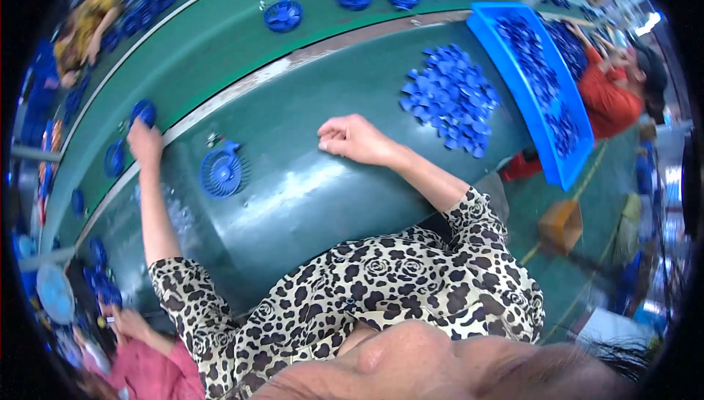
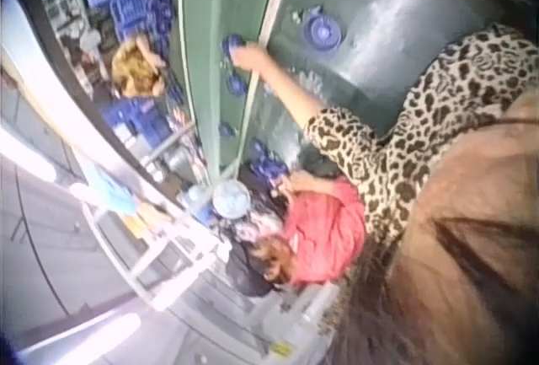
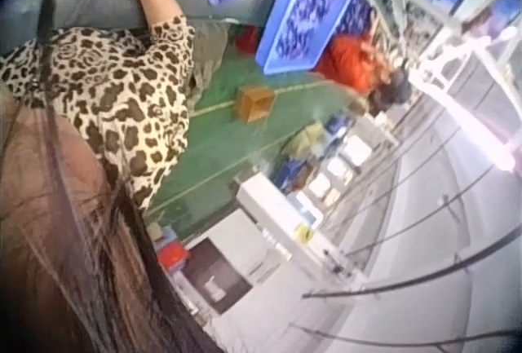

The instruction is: Assembling small plastic components for portable fans on a factory assembly line.

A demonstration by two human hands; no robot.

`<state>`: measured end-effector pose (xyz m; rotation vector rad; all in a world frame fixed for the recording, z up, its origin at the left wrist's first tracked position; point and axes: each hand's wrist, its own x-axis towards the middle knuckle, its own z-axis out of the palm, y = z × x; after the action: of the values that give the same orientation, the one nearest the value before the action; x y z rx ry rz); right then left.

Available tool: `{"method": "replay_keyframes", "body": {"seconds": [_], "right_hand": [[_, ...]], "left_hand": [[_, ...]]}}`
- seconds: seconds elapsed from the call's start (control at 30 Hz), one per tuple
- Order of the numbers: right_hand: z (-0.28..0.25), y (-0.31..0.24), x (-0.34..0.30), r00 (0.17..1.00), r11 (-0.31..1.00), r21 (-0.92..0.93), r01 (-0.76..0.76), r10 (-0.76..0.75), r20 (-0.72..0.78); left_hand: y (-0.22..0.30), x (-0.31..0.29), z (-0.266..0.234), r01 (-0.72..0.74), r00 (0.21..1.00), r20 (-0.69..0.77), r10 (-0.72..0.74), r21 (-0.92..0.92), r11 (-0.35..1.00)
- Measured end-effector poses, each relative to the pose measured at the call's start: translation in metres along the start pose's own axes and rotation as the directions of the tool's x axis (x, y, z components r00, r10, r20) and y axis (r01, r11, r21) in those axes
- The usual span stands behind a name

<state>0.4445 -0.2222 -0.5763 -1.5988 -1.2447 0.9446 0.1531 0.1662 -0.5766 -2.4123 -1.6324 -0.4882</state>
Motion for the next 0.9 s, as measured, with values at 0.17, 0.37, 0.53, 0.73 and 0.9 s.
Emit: {"method": "replay_keyframes", "body": {"seconds": [0.17, 0.37, 0.53, 0.73, 0.9], "right_hand": [[-0.073, 0.011, -0.049, 0.933, 0.792, -0.608, -0.059, -0.173, -0.316], [-0.127, 0.045, -0.077, 0.885, 0.351, -0.890, -0.290, -0.256, -0.389], [-0.134, 0.044, -0.070, 0.864, 0.283, -0.940, -0.191, -0.406, -0.297], [-0.157, 0.034, -0.081, 0.788, 0.377, -0.898, -0.228, -0.471, -0.398], [-0.131, 0.035, -0.086, 0.655, 0.810, -0.585, -0.041, -0.420, -0.628]], "left_hand": [[0.025, -0.002, -0.003, -0.196, 0.980, 0.016, 0.200, 0.287, 0.938], [0.173, -0.074, -0.102, -0.513, 0.858, -0.178, 0.483, -0.223, 0.829], [0.278, -0.219, -0.163, -0.709, 0.619, 0.005, 0.785, -0.426, 0.562], [0.314, -0.270, -0.130, -0.615, 0.582, -0.015, 0.813, -0.663, 0.427], [0.312, -0.242, -0.123, -0.702, 0.653, -0.184, 0.734, -0.510, 0.497]]}}
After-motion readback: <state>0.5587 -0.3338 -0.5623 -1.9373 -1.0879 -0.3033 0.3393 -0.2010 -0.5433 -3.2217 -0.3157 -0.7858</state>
